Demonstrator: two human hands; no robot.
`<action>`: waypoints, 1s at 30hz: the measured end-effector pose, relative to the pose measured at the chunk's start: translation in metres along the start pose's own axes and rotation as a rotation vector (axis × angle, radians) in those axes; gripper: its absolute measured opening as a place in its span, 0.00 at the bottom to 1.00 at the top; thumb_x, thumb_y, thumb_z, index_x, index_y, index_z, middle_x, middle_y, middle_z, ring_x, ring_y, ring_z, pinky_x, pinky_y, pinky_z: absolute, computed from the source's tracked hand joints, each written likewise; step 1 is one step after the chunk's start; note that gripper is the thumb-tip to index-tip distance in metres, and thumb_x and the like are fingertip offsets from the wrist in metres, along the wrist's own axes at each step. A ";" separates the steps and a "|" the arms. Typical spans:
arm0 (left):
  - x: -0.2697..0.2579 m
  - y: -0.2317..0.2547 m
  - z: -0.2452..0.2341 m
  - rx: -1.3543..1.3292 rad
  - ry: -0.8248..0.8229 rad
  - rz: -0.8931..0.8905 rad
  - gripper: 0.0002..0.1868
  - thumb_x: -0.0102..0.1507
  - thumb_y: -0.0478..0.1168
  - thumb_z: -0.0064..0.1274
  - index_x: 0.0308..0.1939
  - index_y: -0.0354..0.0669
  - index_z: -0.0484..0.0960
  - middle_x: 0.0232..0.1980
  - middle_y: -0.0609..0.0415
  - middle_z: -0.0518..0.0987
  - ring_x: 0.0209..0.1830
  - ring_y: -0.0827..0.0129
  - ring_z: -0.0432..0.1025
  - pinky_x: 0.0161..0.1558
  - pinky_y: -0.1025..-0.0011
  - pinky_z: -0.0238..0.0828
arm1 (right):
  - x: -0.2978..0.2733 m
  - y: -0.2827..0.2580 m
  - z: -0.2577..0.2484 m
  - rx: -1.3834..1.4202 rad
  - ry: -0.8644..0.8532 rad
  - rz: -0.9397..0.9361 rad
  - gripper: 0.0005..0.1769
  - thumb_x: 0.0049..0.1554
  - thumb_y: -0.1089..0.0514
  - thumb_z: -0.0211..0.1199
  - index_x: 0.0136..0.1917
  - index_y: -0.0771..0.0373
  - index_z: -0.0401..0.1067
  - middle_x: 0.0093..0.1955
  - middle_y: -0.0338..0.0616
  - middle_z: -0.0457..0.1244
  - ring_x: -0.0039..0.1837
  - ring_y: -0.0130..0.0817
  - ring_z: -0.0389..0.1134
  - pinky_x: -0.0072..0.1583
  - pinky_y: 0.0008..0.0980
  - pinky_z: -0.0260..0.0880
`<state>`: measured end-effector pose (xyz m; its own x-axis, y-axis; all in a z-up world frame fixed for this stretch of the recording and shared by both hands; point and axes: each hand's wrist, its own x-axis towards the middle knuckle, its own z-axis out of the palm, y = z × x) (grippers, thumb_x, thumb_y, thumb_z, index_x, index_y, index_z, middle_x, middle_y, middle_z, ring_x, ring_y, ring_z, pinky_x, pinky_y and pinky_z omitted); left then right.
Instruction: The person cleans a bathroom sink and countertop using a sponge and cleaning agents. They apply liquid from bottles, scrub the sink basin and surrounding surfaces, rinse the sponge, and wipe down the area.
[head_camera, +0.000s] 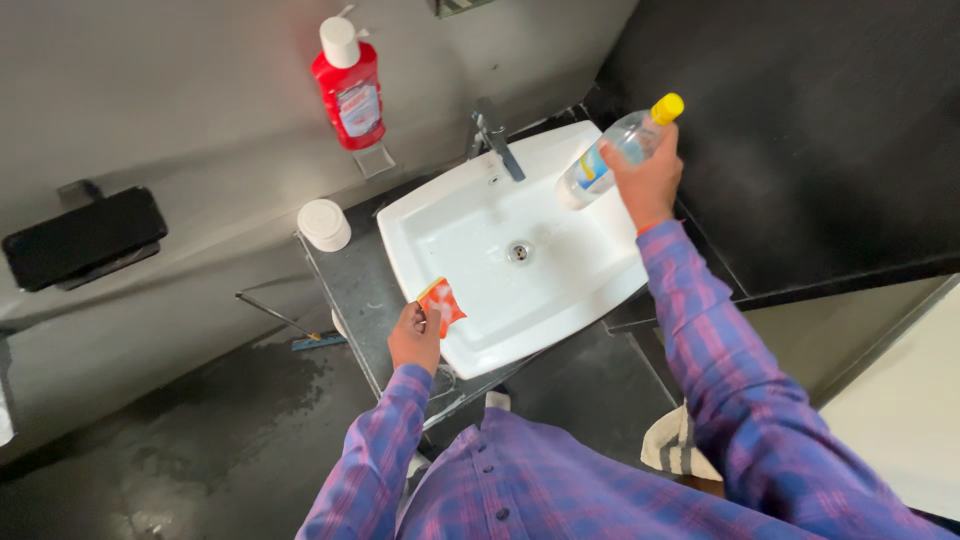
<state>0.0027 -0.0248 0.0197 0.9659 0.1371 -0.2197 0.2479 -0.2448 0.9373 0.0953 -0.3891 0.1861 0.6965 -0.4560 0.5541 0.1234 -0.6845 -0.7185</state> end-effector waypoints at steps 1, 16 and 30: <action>0.000 0.004 0.005 0.011 -0.008 0.006 0.17 0.64 0.47 0.57 0.45 0.35 0.81 0.39 0.50 0.85 0.39 0.69 0.81 0.44 0.70 0.76 | 0.012 0.011 -0.002 -0.042 -0.002 0.019 0.37 0.51 0.51 0.82 0.63 0.67 0.65 0.57 0.55 0.70 0.59 0.46 0.75 0.62 0.39 0.73; -0.003 0.025 0.058 0.080 0.009 -0.084 0.19 0.62 0.48 0.57 0.51 0.38 0.82 0.41 0.51 0.86 0.41 0.69 0.81 0.47 0.70 0.75 | 0.123 0.124 0.047 -0.086 -0.146 0.153 0.41 0.49 0.49 0.82 0.65 0.63 0.61 0.60 0.56 0.68 0.62 0.52 0.71 0.62 0.44 0.71; 0.002 0.038 0.082 0.108 0.044 -0.086 0.20 0.63 0.49 0.57 0.51 0.39 0.82 0.40 0.51 0.86 0.39 0.67 0.80 0.45 0.69 0.76 | 0.130 0.127 0.066 -0.116 -0.206 0.191 0.51 0.47 0.44 0.82 0.73 0.58 0.57 0.67 0.52 0.65 0.68 0.49 0.67 0.67 0.44 0.67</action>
<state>0.0203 -0.1121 0.0326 0.9371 0.2037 -0.2834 0.3384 -0.3315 0.8807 0.2481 -0.4981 0.1393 0.8295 -0.4659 0.3081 -0.0972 -0.6635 -0.7418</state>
